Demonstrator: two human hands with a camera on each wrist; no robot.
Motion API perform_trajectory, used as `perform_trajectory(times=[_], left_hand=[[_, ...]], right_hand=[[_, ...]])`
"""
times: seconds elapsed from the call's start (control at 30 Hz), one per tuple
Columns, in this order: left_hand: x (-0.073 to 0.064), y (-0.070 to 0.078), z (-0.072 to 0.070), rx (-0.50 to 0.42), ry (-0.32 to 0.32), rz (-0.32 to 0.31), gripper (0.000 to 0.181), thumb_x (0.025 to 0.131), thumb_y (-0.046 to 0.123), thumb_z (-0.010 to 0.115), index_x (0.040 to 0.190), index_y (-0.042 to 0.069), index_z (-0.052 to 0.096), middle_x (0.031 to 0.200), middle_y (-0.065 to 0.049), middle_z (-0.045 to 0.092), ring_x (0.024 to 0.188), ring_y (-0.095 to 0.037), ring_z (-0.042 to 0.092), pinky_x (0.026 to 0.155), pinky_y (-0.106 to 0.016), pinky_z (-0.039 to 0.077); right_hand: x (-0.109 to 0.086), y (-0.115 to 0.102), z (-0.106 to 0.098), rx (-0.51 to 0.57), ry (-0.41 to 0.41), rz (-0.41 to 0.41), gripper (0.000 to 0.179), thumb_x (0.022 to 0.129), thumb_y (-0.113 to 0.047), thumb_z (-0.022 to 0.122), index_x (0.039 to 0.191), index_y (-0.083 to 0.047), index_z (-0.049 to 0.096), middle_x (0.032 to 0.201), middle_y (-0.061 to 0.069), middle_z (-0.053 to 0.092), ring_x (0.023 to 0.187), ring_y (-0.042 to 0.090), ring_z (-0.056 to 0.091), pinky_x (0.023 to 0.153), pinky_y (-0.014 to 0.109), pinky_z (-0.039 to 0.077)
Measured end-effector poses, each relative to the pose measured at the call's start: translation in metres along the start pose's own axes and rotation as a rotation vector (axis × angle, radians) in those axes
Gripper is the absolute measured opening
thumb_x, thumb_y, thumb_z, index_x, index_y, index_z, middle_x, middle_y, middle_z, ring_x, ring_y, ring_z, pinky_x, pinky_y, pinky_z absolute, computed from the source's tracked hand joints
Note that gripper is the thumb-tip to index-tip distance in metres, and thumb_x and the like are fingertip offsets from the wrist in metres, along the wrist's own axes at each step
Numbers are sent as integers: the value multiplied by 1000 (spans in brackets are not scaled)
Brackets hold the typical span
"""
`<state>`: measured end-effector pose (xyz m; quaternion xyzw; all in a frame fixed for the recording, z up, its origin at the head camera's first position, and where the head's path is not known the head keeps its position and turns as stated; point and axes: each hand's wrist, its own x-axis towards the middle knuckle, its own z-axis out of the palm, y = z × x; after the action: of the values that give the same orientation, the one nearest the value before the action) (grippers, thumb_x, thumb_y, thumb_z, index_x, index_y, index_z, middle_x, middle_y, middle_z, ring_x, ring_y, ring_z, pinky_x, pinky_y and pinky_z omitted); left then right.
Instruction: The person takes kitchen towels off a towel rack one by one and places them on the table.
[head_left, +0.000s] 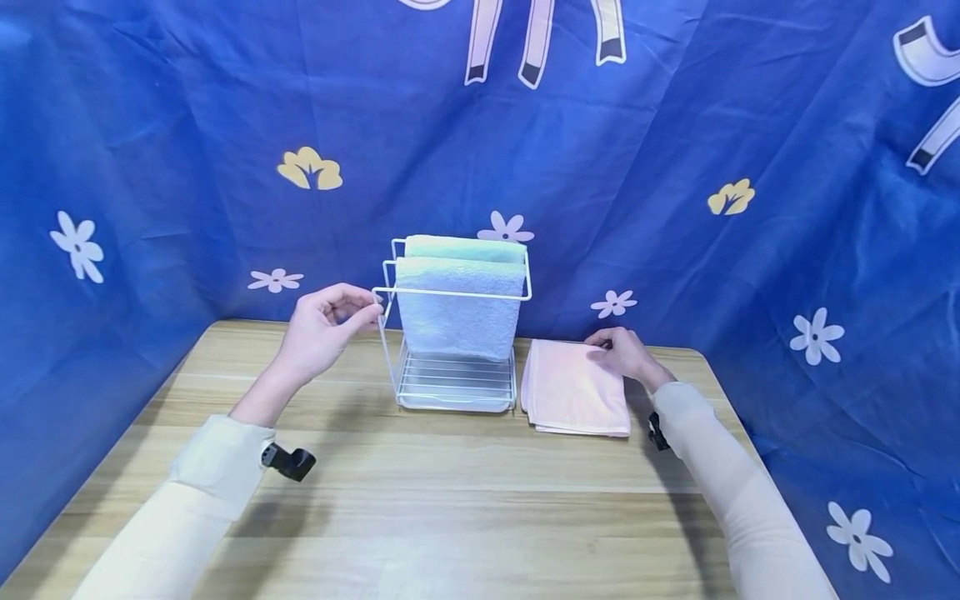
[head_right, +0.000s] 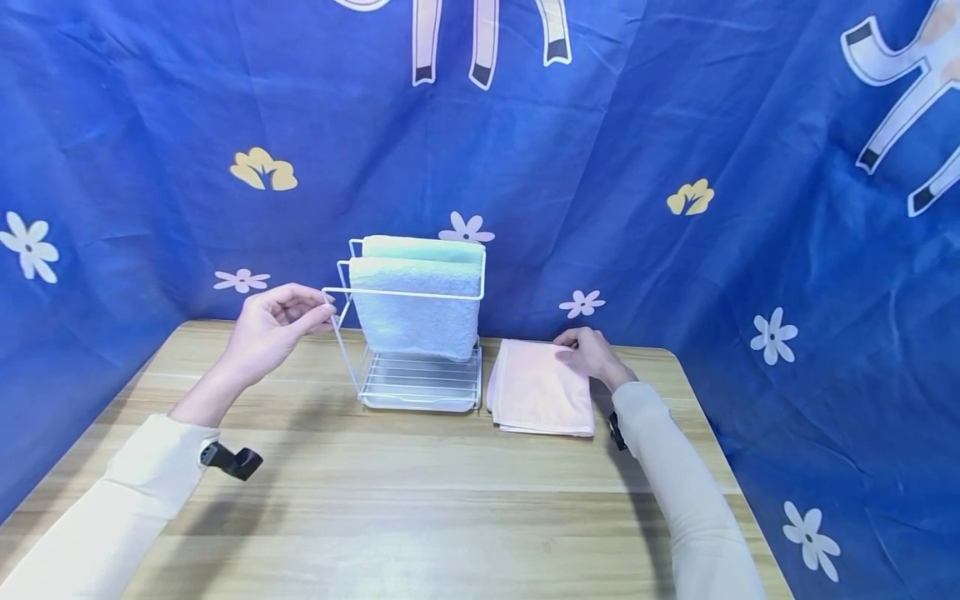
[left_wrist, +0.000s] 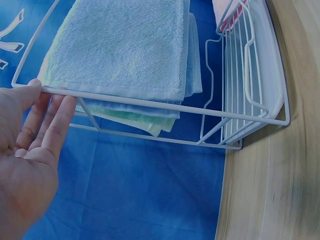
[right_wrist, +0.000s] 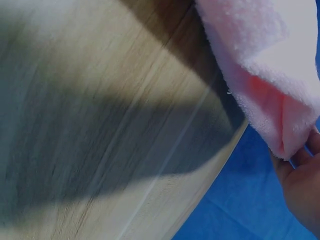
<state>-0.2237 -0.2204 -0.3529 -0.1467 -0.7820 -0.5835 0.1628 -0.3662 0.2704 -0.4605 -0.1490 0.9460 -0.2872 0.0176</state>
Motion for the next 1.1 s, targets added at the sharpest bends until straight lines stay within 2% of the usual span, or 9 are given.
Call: perform_trajectory(times=[0.23, 0.4, 0.6, 0.77, 0.9, 1.1], left_hand=[[0, 0, 0, 5, 0, -5, 18, 100, 7, 72, 109, -8, 70, 92, 11, 77, 82, -2, 75, 75, -19, 67], [0, 0, 0, 1, 0, -1, 18, 99, 7, 72, 109, -8, 70, 93, 7, 78, 82, -2, 75, 75, -19, 67], [0, 0, 0, 0, -3, -13, 19, 100, 7, 72, 110, -8, 70, 93, 7, 78, 83, 0, 75, 76, -19, 67], [-1, 0, 1, -4, -5, -16, 19, 100, 7, 72, 110, -9, 70, 93, 9, 77, 84, -4, 76, 77, -19, 67], [-1, 0, 1, -22, -5, -10, 19, 100, 6, 72, 109, -10, 69, 93, 10, 77, 84, -4, 76, 77, -20, 67], [0, -2, 0, -14, -1, 4, 18, 100, 5, 71, 109, -11, 69, 92, 13, 77, 82, -1, 75, 76, -19, 67]], right_hand=[[4, 0, 8, 8, 3, -13, 17, 94, -10, 78, 111, -9, 81, 108, 11, 80, 91, 20, 69, 80, 24, 55], [7, -5, 12, 10, 14, -27, 16, 95, -9, 77, 110, -9, 81, 107, 11, 81, 94, 21, 70, 82, 27, 55], [7, -10, 14, 21, 32, -15, 14, 95, -10, 78, 108, -8, 82, 106, 11, 81, 95, 23, 70, 82, 27, 54], [6, -9, 15, 20, 32, -8, 15, 95, -11, 77, 109, -7, 81, 107, 12, 81, 95, 23, 70, 82, 28, 54], [6, -10, 14, 30, 46, -16, 14, 95, -11, 77, 108, -7, 81, 107, 12, 81, 95, 23, 71, 82, 27, 56], [0, -20, 2, 65, 53, -77, 19, 93, -10, 79, 110, -1, 80, 106, 16, 81, 93, 26, 77, 82, 31, 63]])
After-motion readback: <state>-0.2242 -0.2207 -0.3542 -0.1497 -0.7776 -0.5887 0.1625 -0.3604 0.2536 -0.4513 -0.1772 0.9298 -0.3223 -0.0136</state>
